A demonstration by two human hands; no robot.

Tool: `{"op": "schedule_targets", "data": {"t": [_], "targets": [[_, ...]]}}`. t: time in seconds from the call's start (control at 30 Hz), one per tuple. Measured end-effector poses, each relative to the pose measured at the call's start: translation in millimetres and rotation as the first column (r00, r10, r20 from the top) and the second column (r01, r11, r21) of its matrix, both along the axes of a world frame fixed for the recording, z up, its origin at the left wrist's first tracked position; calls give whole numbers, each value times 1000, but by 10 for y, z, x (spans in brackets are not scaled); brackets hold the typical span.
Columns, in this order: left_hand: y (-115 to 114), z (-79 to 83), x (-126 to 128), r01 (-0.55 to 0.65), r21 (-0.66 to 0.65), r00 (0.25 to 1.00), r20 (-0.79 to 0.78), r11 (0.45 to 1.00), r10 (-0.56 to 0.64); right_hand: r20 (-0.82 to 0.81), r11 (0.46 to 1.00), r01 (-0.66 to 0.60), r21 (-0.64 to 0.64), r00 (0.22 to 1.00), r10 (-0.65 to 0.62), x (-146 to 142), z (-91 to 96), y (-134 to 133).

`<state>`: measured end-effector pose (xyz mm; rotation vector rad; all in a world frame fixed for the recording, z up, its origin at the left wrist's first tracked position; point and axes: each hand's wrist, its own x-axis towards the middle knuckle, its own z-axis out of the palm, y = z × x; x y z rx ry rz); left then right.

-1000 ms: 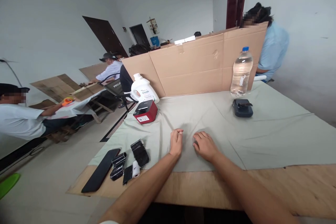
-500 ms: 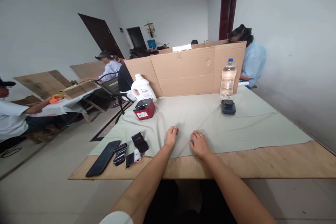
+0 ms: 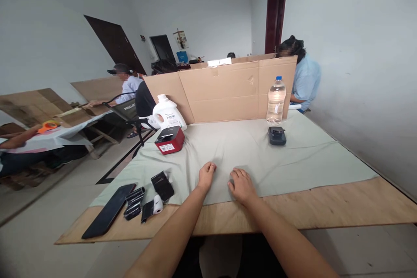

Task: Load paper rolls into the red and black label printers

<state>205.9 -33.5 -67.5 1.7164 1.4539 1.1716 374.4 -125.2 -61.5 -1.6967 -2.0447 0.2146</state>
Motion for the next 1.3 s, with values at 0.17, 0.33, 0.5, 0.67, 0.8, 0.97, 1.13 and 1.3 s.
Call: {"op": "schedule_targets", "data": {"t": [0.17,0.33,0.5,0.67,0.8,0.97,1.13,1.3], "targets": [[-20,16,-20,32,-12,999,40,999,-31,97,999,22,31,995,-25,210,148,314],[9,-9,-29,66,-20,996,55,998,-65,117,947,298,119,943,-311,955,569,1110],[23,-17,-46,89,-35,994,60,995,-87,165,754,623,210,737,-655,1698,775,1649],[33,-23,-52,83,-38,995,66,996,-80,84,637,767,-76,642,-762,1879,514,1658],[29,-2,-55,96,-33,994,61,995,-94,39,650,757,-68,653,-757,1825,317,1462],[-11,43,-52,98,-10,992,77,995,-97,-150,619,785,4,613,-776,1750,357,1287],[-45,66,-14,48,-10,967,253,999,-44,-251,788,588,182,803,-540,1279,464,1001],[-152,143,51,458,-136,651,724,879,-227,-237,875,231,426,962,-138,289,486,501]]}}
